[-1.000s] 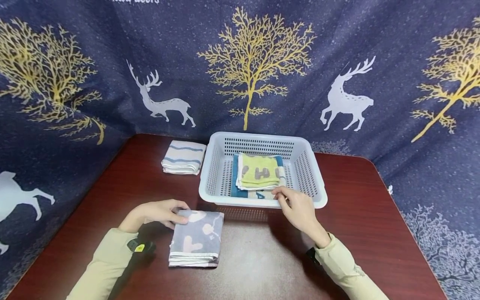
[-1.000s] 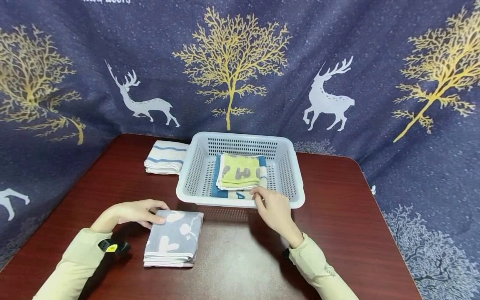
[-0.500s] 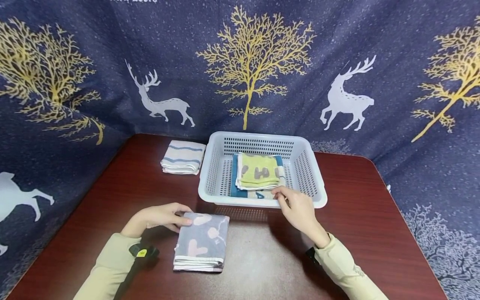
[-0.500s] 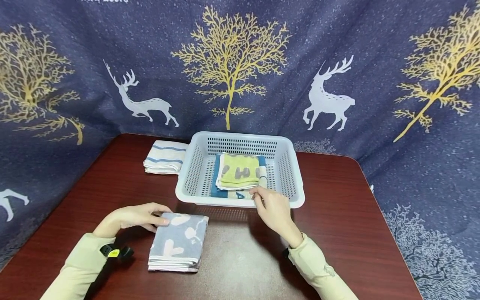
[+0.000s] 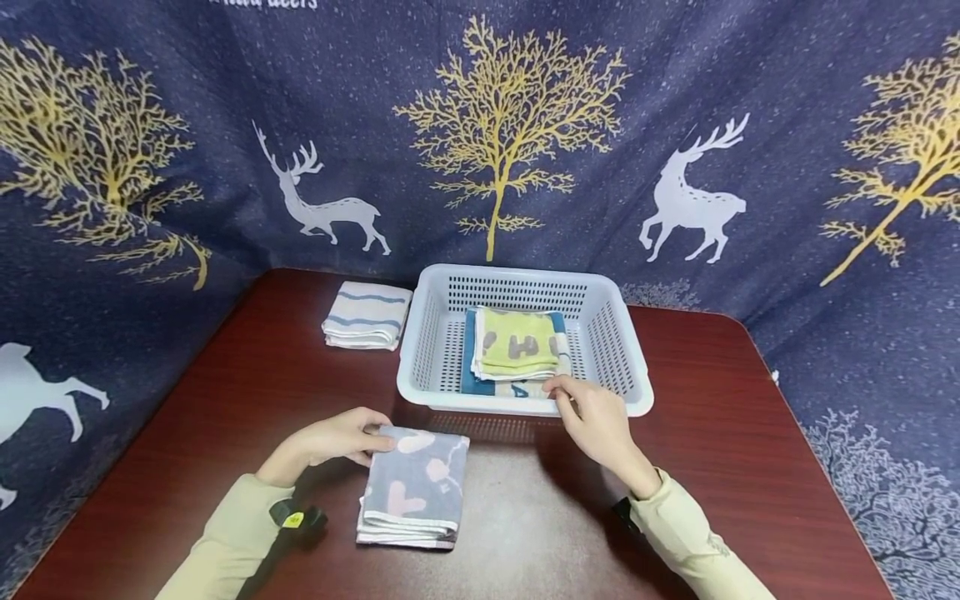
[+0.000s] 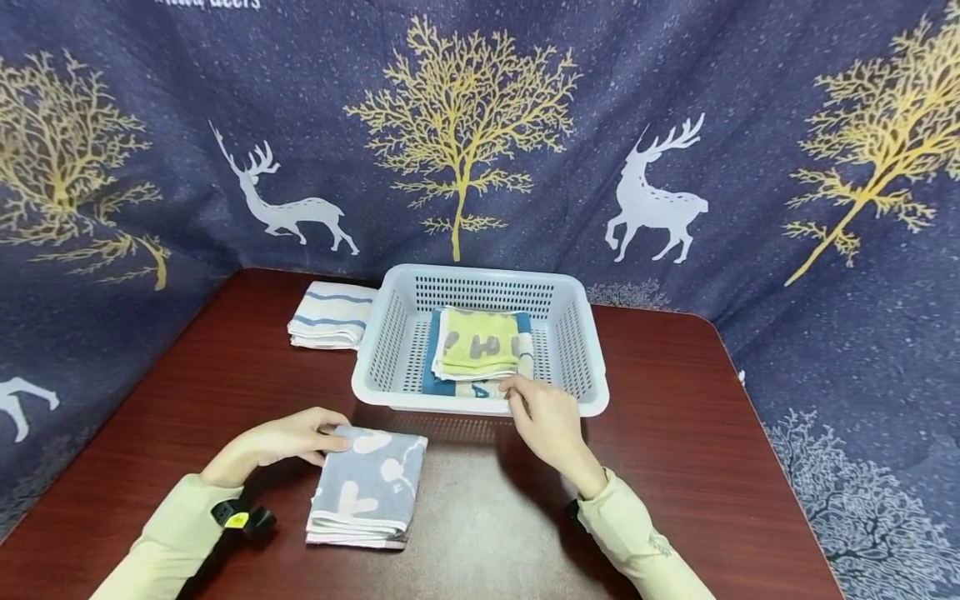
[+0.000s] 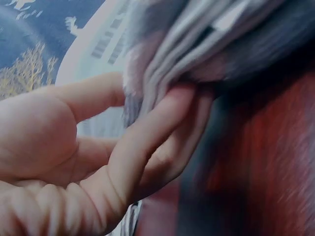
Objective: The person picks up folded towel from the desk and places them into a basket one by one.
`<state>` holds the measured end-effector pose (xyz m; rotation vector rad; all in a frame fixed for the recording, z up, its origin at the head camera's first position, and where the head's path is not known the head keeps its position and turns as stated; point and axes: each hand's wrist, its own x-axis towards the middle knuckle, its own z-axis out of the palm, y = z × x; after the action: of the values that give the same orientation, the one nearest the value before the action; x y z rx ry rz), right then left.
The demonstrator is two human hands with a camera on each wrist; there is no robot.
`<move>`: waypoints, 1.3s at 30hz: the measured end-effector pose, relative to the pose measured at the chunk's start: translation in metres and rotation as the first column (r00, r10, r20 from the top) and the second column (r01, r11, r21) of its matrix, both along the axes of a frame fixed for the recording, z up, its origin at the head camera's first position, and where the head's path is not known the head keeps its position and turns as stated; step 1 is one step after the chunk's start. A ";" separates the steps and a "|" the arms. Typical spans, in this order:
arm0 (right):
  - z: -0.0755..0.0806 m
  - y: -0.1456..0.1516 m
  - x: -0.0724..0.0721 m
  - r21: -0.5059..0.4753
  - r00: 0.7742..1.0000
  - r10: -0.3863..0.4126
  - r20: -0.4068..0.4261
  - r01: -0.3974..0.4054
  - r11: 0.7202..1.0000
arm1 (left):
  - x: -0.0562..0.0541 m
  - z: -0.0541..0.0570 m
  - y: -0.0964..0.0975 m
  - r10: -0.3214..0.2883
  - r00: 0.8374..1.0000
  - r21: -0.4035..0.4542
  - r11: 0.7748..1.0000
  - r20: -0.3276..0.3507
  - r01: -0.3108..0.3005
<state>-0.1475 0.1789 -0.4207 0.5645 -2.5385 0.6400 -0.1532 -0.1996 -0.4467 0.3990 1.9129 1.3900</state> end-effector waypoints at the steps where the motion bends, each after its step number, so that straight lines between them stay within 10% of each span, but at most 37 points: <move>1: 0.000 0.000 0.000 -0.001 1.000 0.003 0.000 -0.003 1.000 | 0.001 -0.001 0.003 0.015 1.000 0.006 1.000 -0.002 -0.015; 26: -0.003 0.005 0.008 -0.008 0.999 0.046 0.004 -0.046 0.999 | 0.001 -0.007 0.053 0.183 0.983 -0.018 0.983 0.000 -0.183; 39: -0.002 0.018 0.016 -0.044 0.981 0.191 -0.024 -0.192 0.980 | -0.002 -0.011 0.066 0.245 0.967 0.013 0.969 0.069 -0.246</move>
<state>-0.1310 0.1971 -0.4227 0.8022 -2.4631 0.7547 -0.1549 -0.1339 -0.4580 0.1249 1.9434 1.5632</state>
